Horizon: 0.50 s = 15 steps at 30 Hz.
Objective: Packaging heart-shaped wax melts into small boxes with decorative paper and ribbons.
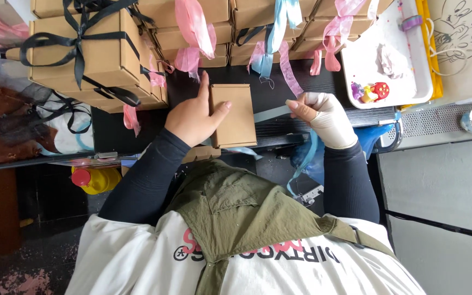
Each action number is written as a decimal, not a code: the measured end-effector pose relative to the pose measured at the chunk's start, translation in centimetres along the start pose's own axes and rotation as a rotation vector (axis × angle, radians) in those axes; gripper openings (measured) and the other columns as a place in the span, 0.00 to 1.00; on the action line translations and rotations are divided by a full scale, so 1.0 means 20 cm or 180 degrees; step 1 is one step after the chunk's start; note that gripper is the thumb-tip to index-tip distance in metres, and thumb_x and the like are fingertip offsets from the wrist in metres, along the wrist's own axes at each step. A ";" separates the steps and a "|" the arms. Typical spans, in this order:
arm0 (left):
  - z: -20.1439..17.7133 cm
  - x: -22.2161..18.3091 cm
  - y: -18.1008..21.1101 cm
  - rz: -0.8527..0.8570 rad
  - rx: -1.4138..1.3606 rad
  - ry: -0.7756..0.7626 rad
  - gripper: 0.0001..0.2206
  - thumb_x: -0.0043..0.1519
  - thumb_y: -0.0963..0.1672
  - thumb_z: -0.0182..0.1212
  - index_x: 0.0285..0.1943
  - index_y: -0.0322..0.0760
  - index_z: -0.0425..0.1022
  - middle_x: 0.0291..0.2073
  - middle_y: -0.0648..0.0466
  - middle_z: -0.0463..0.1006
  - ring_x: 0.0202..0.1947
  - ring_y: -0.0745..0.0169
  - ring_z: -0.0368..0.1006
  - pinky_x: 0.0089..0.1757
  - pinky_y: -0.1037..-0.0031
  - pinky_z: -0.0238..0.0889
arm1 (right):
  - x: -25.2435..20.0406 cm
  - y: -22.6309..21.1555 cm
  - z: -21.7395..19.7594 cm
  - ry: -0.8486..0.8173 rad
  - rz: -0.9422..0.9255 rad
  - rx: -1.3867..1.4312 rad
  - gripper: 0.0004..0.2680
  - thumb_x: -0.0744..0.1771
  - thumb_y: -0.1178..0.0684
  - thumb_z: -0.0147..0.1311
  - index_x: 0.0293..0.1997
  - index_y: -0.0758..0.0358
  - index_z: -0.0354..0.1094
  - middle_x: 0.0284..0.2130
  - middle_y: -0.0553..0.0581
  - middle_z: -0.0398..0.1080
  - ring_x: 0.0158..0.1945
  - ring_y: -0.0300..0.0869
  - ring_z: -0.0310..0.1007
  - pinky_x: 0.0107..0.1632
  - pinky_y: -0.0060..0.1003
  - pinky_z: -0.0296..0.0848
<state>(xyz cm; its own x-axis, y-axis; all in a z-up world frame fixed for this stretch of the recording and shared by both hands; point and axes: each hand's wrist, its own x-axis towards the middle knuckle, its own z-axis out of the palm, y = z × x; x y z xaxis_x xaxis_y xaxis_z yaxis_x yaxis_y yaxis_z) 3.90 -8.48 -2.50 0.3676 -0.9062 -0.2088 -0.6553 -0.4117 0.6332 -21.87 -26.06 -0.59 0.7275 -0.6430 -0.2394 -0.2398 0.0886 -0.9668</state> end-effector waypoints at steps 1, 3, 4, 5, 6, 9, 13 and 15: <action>-0.02 -0.01 0.01 0.0006 0.0316 0.0034 0.45 0.64 0.59 0.50 0.79 0.24 0.39 0.30 0.34 0.80 0.31 0.36 0.78 0.34 0.54 0.71 | 0.00 0.00 -0.01 0.0020 -0.0042 -0.0126 0.10 0.68 0.49 0.62 0.29 0.61 0.71 0.22 0.43 0.67 0.25 0.26 0.57 0.30 0.23 0.55; -0.08 -0.03 0.04 -0.0008 0.0628 0.0075 0.47 0.63 0.60 0.50 0.79 0.23 0.39 0.27 0.34 0.79 0.29 0.35 0.78 0.31 0.54 0.70 | -0.01 -0.01 -0.03 0.0020 -0.0084 -0.0255 0.10 0.68 0.50 0.62 0.29 0.61 0.70 0.22 0.43 0.68 0.25 0.26 0.56 0.29 0.24 0.54; -0.11 -0.04 0.05 0.0014 0.0752 -0.0004 0.46 0.64 0.60 0.50 0.79 0.24 0.40 0.26 0.36 0.79 0.27 0.37 0.78 0.31 0.55 0.70 | -0.01 -0.01 -0.04 0.0075 -0.0208 -0.0540 0.11 0.68 0.49 0.63 0.28 0.63 0.70 0.22 0.43 0.67 0.26 0.26 0.57 0.31 0.24 0.56; -0.14 -0.05 0.06 0.0037 0.0876 -0.0084 0.45 0.65 0.61 0.50 0.79 0.25 0.42 0.24 0.37 0.79 0.26 0.39 0.78 0.30 0.56 0.70 | -0.02 -0.01 -0.05 0.0131 -0.0334 -0.0825 0.12 0.69 0.49 0.63 0.28 0.65 0.69 0.23 0.42 0.66 0.28 0.26 0.58 0.32 0.24 0.59; -0.18 -0.08 0.08 0.0026 0.0871 -0.0081 0.45 0.65 0.61 0.50 0.79 0.25 0.42 0.24 0.37 0.79 0.26 0.39 0.78 0.30 0.56 0.70 | -0.04 -0.04 -0.04 0.0119 -0.0332 -0.0828 0.12 0.69 0.49 0.63 0.28 0.65 0.69 0.23 0.42 0.66 0.28 0.26 0.58 0.32 0.24 0.59; -0.29 -0.17 0.16 0.0475 0.0410 0.0229 0.41 0.66 0.57 0.53 0.79 0.26 0.44 0.22 0.41 0.78 0.24 0.44 0.78 0.30 0.58 0.70 | -0.09 -0.13 0.00 0.0479 -0.0361 -0.1617 0.12 0.68 0.48 0.65 0.32 0.67 0.72 0.21 0.44 0.62 0.27 0.28 0.55 0.31 0.26 0.58; -0.33 -0.24 0.30 0.1191 0.0265 0.0581 0.37 0.69 0.52 0.58 0.80 0.30 0.46 0.21 0.49 0.77 0.22 0.51 0.76 0.29 0.62 0.68 | -0.16 -0.26 0.15 0.0661 -0.0797 -0.1915 0.16 0.64 0.49 0.69 0.51 0.66 0.71 0.23 0.49 0.57 0.28 0.32 0.53 0.31 0.29 0.57; -0.29 -0.24 0.37 0.1540 0.0324 0.0724 0.36 0.70 0.52 0.59 0.80 0.29 0.46 0.21 0.51 0.77 0.22 0.52 0.76 0.29 0.64 0.68 | -0.16 -0.29 0.23 0.0433 -0.1160 -0.1902 0.19 0.63 0.50 0.70 0.56 0.66 0.70 0.26 0.49 0.61 0.30 0.30 0.58 0.33 0.27 0.62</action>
